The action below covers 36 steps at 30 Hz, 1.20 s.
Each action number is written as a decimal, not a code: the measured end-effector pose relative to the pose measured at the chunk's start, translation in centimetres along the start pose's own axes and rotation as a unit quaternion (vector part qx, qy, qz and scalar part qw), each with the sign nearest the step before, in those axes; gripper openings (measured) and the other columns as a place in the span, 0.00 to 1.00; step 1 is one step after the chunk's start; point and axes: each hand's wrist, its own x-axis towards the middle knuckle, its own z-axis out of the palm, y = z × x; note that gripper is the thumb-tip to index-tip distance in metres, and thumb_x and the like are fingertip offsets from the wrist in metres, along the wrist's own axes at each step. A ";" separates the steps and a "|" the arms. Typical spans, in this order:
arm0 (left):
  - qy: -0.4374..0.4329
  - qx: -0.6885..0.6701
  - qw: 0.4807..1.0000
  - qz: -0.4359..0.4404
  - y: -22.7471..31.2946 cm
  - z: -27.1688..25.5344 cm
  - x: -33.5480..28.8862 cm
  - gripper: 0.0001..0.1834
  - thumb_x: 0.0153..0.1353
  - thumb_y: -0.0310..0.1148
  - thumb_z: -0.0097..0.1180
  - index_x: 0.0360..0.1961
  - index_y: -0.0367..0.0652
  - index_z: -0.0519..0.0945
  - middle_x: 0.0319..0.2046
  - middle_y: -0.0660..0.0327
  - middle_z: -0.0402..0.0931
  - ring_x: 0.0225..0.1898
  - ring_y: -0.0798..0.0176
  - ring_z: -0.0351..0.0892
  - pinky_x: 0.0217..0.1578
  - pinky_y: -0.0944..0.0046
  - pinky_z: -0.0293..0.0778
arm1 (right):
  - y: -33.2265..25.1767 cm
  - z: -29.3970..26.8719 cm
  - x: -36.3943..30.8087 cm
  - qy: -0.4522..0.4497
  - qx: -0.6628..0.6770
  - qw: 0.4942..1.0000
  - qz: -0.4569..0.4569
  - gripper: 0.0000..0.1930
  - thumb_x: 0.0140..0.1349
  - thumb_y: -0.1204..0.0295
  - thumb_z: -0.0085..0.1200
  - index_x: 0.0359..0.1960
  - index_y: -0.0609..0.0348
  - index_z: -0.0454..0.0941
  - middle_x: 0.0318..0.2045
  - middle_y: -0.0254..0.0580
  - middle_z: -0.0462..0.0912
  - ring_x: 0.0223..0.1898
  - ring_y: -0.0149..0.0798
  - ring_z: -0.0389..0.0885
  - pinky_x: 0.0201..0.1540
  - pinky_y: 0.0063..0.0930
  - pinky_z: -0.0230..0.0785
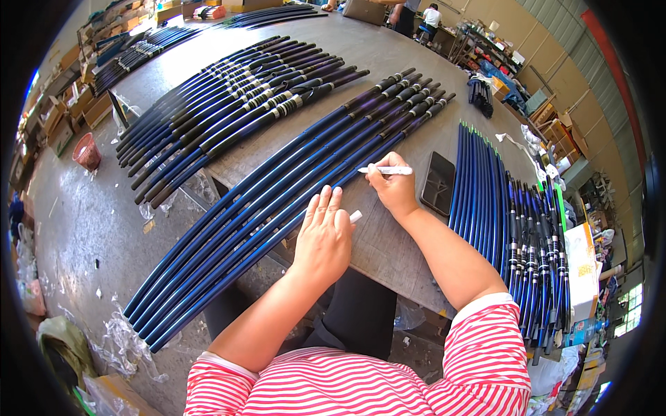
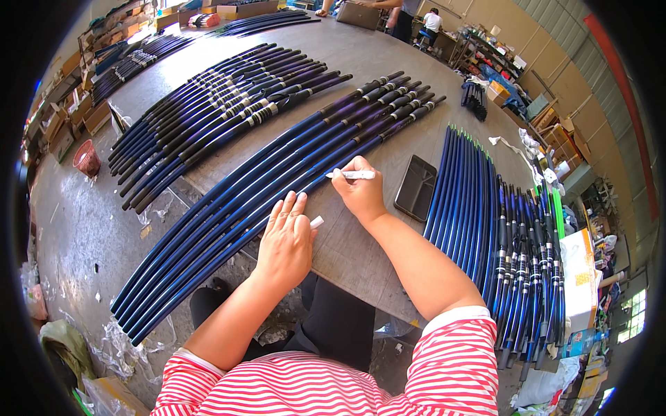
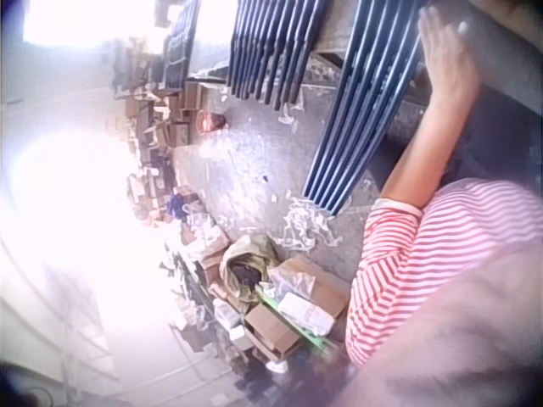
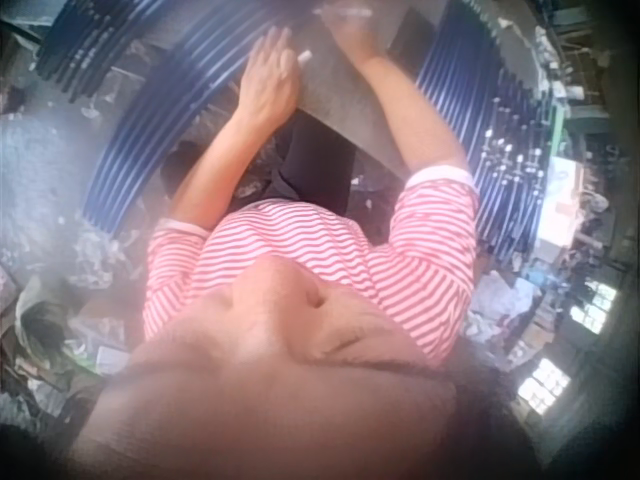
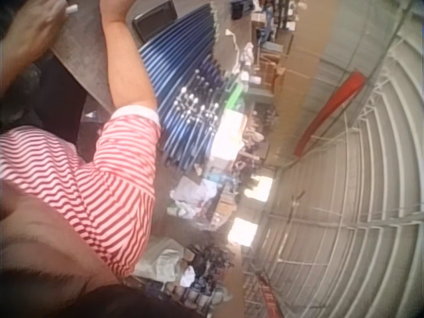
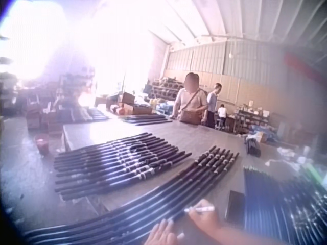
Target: The person uses a marker to mark blue poles on a table, then picks up a black rod handle and attaches it to different blue poles to check the fit.
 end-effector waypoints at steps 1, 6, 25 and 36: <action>-0.002 0.000 1.000 0.000 0.0 0.0 0.0 0.08 0.55 0.26 0.50 0.31 0.32 0.67 0.53 0.39 0.64 0.60 0.42 0.59 0.61 0.48 0.52 | 0.3 0.0 0.0 0.005 0.013 1.000 -0.002 0.10 0.51 0.71 0.58 0.19 0.60 0.70 0.13 0.33 0.74 0.17 0.22 0.71 0.20 0.19 0.64; -0.012 0.001 1.000 0.000 0.0 -0.1 0.1 0.08 0.55 0.27 0.49 0.31 0.32 0.67 0.53 0.38 0.64 0.60 0.41 0.58 0.61 0.49 0.51 | 0.2 -0.1 0.0 0.003 0.018 1.000 0.001 0.10 0.50 0.71 0.58 0.19 0.59 0.70 0.13 0.33 0.75 0.16 0.23 0.71 0.20 0.20 0.64; 0.002 -0.001 1.000 -0.006 -0.1 0.0 -0.1 0.08 0.55 0.27 0.50 0.30 0.33 0.66 0.53 0.39 0.64 0.60 0.41 0.58 0.61 0.48 0.51 | -3.4 -0.4 2.8 -0.051 0.046 0.997 -0.025 0.05 0.56 0.76 0.53 0.32 0.64 0.73 0.25 0.34 0.77 0.27 0.23 0.76 0.32 0.16 0.71; 0.007 0.033 0.999 -0.029 0.2 -0.7 0.3 0.09 0.54 0.28 0.51 0.27 0.32 0.67 0.53 0.36 0.63 0.60 0.33 0.55 0.60 0.41 0.48 | -0.6 3.1 4.5 -0.001 -0.039 0.995 -0.087 0.13 0.52 0.69 0.55 0.15 0.60 0.68 0.11 0.37 0.73 0.13 0.29 0.70 0.18 0.26 0.62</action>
